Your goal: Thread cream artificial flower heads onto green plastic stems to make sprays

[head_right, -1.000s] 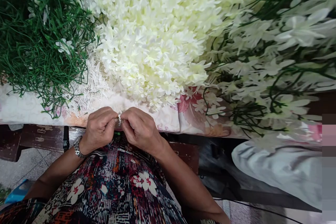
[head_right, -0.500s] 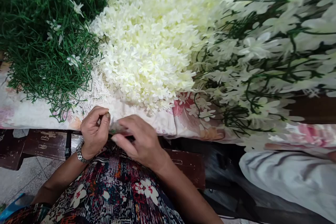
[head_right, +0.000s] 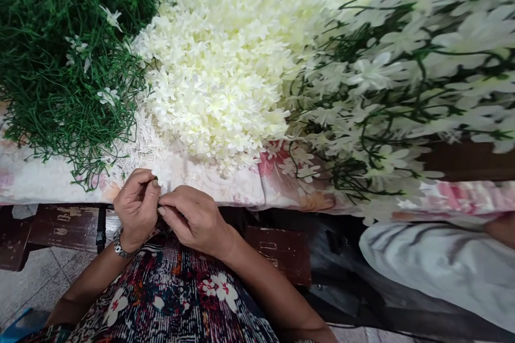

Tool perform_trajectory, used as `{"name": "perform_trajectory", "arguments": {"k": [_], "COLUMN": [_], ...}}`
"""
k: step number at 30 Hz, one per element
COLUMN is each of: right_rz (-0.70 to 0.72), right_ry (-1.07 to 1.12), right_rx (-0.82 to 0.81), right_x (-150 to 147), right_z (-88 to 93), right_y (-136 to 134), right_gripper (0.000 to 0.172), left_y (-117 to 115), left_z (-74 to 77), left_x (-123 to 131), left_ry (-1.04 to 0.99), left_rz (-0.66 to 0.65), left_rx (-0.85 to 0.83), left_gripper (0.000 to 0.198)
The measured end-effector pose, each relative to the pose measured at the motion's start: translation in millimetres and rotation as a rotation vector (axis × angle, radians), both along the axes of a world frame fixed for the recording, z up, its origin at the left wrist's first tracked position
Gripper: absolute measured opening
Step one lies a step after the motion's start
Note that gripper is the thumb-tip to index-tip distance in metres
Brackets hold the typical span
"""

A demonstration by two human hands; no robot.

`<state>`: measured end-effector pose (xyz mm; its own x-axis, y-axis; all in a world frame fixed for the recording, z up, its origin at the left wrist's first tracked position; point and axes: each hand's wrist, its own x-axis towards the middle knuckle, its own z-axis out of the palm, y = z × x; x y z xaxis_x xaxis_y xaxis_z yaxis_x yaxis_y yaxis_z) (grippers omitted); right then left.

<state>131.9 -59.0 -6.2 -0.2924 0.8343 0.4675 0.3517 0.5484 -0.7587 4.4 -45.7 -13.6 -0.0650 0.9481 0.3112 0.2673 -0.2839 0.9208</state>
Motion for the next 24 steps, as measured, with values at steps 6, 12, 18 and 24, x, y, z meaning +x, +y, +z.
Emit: {"name": "perform_trajectory", "arguments": {"k": [6, 12, 18, 24], "right_rz": [-0.007, 0.070, -0.339, -0.377], "right_ry": [-0.204, -0.446, -0.501, -0.754], "right_rx": [0.160, 0.307, 0.238, 0.127], "right_x": [12, 11, 57, 89], "right_z": [2.6, 16.6, 2.9, -13.3], "right_y": [8, 9, 6, 8], "right_gripper": [0.013, 0.015, 0.020, 0.015], "left_y": [-2, -1, -3, -2], "left_z": [13.1, 18.6, 6.0, 6.6], "left_x": [-13, -11, -10, -1], "left_ry": [-0.224, -0.142, -0.282, -0.341], "left_rz": [-0.285, -0.396, -0.312, -0.346], "left_rx": [-0.352, -0.528, -0.489, -0.522], "left_gripper": [0.011, 0.009, 0.006, 0.005]}}
